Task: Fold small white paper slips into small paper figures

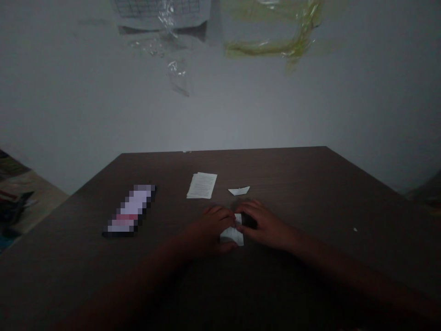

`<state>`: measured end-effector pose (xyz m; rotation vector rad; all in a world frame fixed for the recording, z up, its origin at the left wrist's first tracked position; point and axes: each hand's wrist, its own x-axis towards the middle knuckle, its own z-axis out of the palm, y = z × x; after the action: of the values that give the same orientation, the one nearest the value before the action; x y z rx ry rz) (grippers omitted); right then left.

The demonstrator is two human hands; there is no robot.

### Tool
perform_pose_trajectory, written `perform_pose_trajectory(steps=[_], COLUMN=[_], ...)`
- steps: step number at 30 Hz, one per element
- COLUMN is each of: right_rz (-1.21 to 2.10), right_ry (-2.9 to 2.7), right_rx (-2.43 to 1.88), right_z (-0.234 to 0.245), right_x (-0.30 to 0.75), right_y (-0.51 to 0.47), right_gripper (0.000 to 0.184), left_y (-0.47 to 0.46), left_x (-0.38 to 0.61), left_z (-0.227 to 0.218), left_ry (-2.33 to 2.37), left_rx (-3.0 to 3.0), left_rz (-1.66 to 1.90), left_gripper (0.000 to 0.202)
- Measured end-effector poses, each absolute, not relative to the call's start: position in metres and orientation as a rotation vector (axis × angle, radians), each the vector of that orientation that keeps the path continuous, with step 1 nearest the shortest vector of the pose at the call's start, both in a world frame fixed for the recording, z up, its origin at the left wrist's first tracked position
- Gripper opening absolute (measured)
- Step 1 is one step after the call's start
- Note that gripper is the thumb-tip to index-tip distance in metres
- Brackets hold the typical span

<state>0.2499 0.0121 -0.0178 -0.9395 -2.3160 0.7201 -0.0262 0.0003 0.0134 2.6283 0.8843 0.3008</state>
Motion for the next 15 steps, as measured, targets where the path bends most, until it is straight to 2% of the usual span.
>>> perform_pose_trajectory(steps=[4,6,8,12,15], right_rz=[0.794,0.817,0.811,0.753,0.725], right_ry=[-2.351,-2.363,-2.367,-2.362,-2.349], right_rx=[-0.813,-0.778,-0.776,-0.770,-0.741], right_z=[-0.016,-0.015,-0.014,-0.019,-0.023], right_x=[0.253,0.255,0.257,0.257,0.256], right_y=[0.015,0.015,0.017,0.022,0.026], right_gripper=[0.066,0.070,0.059,0.022,0.007], left_y=[0.004,0.008,0.011,0.014,0.012], left_x=[-0.028,-0.029,-0.029,-0.028,-0.027], left_z=[0.011,0.009,0.006,0.004,0.007], left_ry=[0.896,0.889,0.895,1.014,1.080], left_rx=[2.611,2.601,2.588,2.594,2.595], left_rz=[0.378,0.404,0.422,0.431,0.410], left_gripper=[0.019,0.015,0.014,0.012,0.011])
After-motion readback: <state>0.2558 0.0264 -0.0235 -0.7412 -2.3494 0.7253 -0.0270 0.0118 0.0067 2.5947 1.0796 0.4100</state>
